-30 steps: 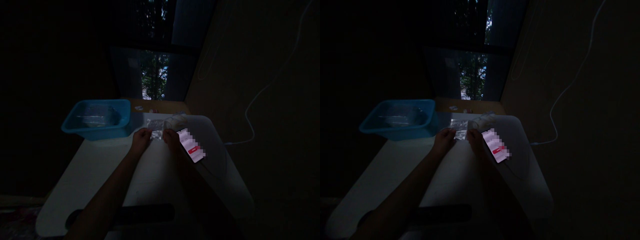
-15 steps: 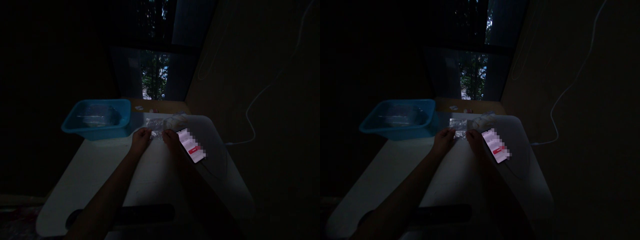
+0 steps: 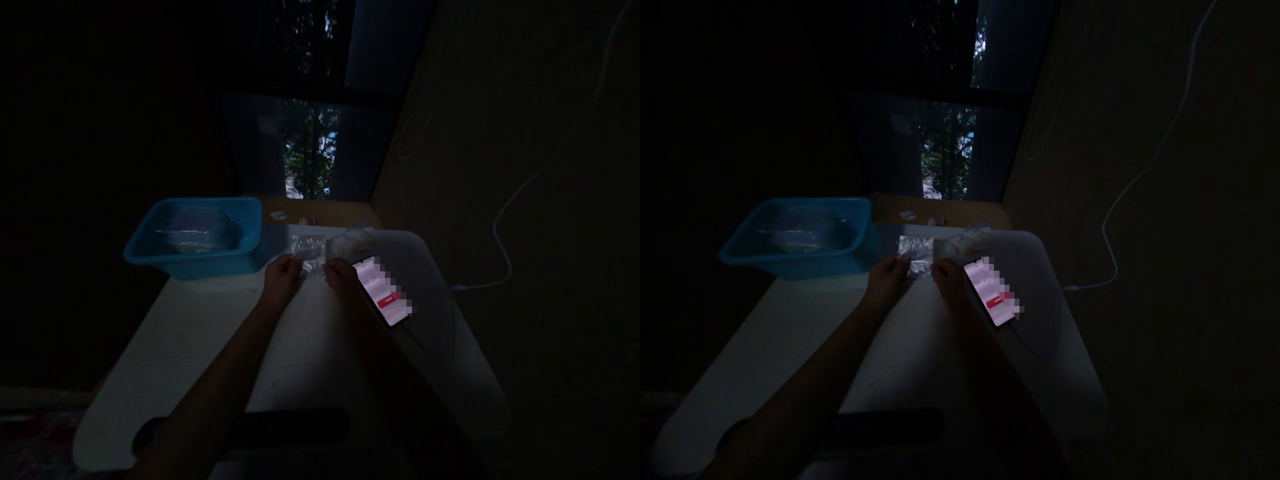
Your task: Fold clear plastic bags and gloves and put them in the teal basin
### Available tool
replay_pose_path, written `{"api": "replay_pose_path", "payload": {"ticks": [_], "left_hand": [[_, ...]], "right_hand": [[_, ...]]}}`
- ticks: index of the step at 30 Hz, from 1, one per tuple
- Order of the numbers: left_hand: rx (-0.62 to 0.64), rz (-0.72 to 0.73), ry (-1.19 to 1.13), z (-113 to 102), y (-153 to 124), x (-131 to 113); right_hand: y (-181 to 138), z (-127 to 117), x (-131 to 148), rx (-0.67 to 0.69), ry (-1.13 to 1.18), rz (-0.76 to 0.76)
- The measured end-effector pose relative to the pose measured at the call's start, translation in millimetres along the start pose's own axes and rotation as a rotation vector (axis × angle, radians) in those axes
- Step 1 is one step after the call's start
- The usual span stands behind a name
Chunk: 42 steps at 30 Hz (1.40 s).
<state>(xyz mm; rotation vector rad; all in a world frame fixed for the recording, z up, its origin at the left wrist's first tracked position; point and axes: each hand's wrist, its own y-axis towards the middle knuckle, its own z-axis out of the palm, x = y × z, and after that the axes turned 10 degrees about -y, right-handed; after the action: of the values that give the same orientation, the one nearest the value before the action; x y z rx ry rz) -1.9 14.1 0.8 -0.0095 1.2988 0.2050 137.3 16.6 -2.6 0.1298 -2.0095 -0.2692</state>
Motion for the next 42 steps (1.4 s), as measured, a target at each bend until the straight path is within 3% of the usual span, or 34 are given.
{"api": "replay_pose_path", "payload": {"ticks": [19,27,37,42], "left_hand": [[0.004,0.015,0.03,-2.7,3.8,4.3],[0.0,-0.04,-0.032,0.0,3.5,4.5],[0.085,-0.072,-0.009,1.9,-0.2,-0.5],[0.022,-0.066,-0.024,1.4,2.0,1.9]], "right_hand": [[1.0,1.1,-2.3,-0.009,0.006,-0.021],[0.8,-0.2,-0.2,-0.026,0.038,0.017],[1.3,-0.1,-0.7,-0.034,0.0,0.014],[1.5,-0.1,-1.1,-0.018,0.009,0.014]]}}
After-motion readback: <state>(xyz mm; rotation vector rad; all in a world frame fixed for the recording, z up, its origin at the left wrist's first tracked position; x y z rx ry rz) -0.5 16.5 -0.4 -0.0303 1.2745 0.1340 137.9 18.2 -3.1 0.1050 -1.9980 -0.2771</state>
